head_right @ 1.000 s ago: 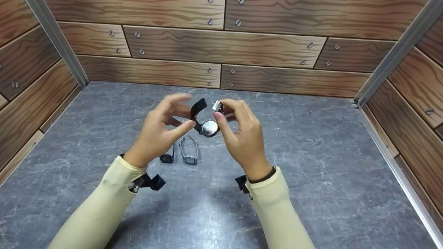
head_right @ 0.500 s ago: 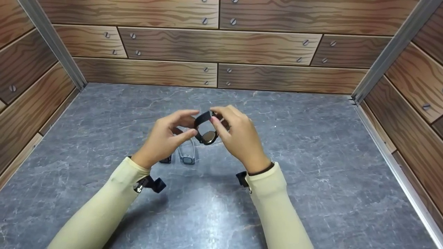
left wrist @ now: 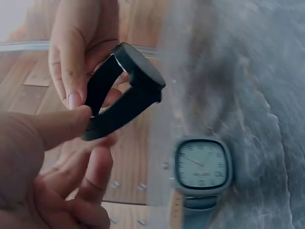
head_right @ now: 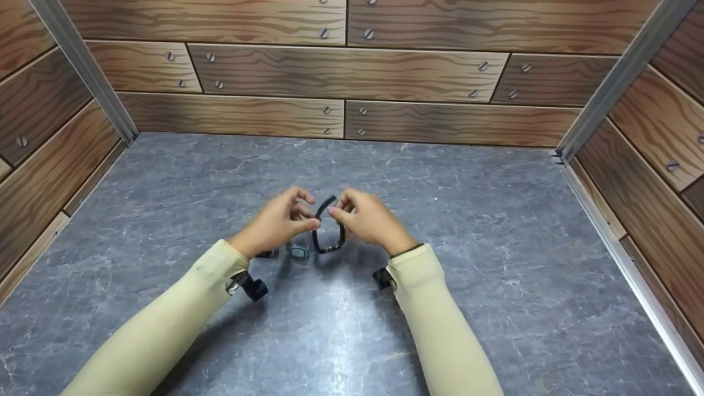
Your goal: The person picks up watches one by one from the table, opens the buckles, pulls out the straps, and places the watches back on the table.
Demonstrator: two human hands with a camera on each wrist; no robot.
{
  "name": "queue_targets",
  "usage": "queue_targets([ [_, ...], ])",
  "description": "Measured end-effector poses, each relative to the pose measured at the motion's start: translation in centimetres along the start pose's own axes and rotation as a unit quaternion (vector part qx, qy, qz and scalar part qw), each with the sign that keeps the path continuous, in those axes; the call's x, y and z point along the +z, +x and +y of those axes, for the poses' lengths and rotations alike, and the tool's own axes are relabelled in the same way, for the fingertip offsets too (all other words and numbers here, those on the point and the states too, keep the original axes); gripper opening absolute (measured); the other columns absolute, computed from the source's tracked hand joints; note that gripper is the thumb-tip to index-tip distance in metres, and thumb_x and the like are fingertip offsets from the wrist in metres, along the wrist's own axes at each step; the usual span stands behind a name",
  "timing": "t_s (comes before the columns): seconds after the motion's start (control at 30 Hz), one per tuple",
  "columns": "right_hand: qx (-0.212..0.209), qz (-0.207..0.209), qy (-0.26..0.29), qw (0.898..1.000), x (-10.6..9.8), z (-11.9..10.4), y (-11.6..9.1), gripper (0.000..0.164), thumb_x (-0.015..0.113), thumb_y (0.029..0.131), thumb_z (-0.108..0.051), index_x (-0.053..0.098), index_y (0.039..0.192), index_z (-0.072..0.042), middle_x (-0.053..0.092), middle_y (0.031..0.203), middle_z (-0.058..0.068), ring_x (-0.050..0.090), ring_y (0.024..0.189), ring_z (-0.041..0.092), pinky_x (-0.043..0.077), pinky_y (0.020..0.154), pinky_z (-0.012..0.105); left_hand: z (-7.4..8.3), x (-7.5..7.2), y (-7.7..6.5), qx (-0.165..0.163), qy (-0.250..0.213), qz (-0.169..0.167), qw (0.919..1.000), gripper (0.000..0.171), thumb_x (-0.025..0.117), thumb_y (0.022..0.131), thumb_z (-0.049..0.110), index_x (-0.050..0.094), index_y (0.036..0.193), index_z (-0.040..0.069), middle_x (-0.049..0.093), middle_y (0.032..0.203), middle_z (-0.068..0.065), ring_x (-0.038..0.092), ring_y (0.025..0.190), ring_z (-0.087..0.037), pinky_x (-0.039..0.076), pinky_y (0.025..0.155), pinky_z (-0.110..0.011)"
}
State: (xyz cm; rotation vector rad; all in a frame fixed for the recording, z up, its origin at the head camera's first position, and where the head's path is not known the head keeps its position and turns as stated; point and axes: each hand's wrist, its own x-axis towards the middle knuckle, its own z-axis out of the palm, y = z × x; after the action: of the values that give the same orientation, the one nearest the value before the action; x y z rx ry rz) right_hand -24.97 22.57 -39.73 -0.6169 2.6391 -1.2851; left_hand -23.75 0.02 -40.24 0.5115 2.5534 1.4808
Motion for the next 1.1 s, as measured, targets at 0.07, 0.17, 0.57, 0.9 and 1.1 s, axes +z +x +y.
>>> queue_targets([
  [0.07,0.017,-0.016,-0.015,1.0,0.2,0.4,0.6,0.019,0.066,0.103,-0.022,0.063,0.103,-0.003,0.067,0.091,0.01,0.068,0.066,0.025,0.062,0.066,0.048,-0.5,0.2,0.6,-0.027,0.033,-0.008,0.9991,0.032,0.079,0.093,0.021,0.06,0.117,0.012,0.072,0.104,-0.001,0.068,0.087,-0.017,0.057,0.077,-0.032],
  [0.17,0.032,-0.027,-0.046,0.998,0.6,0.9,1.4,0.019,0.066,0.103,-0.022,0.063,0.1,-0.004,0.066,0.089,0.009,0.068,0.062,0.023,0.061,0.063,0.044,-1.3,0.5,1.5,-0.043,0.083,-0.009,0.9956,0.021,0.078,0.094,0.024,0.064,0.106,0.014,0.07,0.097,0.002,0.065,0.082,-0.014,0.054,0.074,-0.031],
  [0.57,0.031,-0.009,-0.139,0.99,3.1,2.2,3.3,0.019,0.066,0.098,-0.02,0.062,0.084,-0.008,0.059,0.074,0.0,0.052,0.065,0.014,0.043,0.061,0.029,-4.5,1.3,2.0,-0.033,0.193,0.075,0.9777,0.012,0.072,0.091,0.021,0.069,0.081,0.015,0.062,0.076,0.005,0.056,0.069,-0.014,0.047,0.064,-0.031],
  [0.9,0.042,0.013,-0.142,0.989,3.8,2.7,3.7,0.02,0.067,0.096,-0.02,0.064,0.081,-0.008,0.059,0.077,0.001,0.05,0.069,0.016,0.04,0.064,0.03,-4.2,0.9,1.7,-0.037,0.196,0.067,0.9776,0.032,0.071,0.093,0.026,0.059,0.064,0.019,0.053,0.061,0.009,0.049,0.056,-0.011,0.038,0.054,-0.026],
  [1.1,0.045,0.024,-0.127,0.991,2.8,2.8,2.9,0.019,0.065,0.099,-0.02,0.071,0.09,-0.004,0.065,0.082,0.004,0.056,0.073,0.018,0.046,0.067,0.032,-2.7,-1.4,0.7,-0.017,0.14,0.086,0.9862,0.019,0.069,0.098,0.027,0.073,0.086,0.013,0.067,0.079,0.003,0.058,0.069,-0.013,0.05,0.065,-0.029],
])
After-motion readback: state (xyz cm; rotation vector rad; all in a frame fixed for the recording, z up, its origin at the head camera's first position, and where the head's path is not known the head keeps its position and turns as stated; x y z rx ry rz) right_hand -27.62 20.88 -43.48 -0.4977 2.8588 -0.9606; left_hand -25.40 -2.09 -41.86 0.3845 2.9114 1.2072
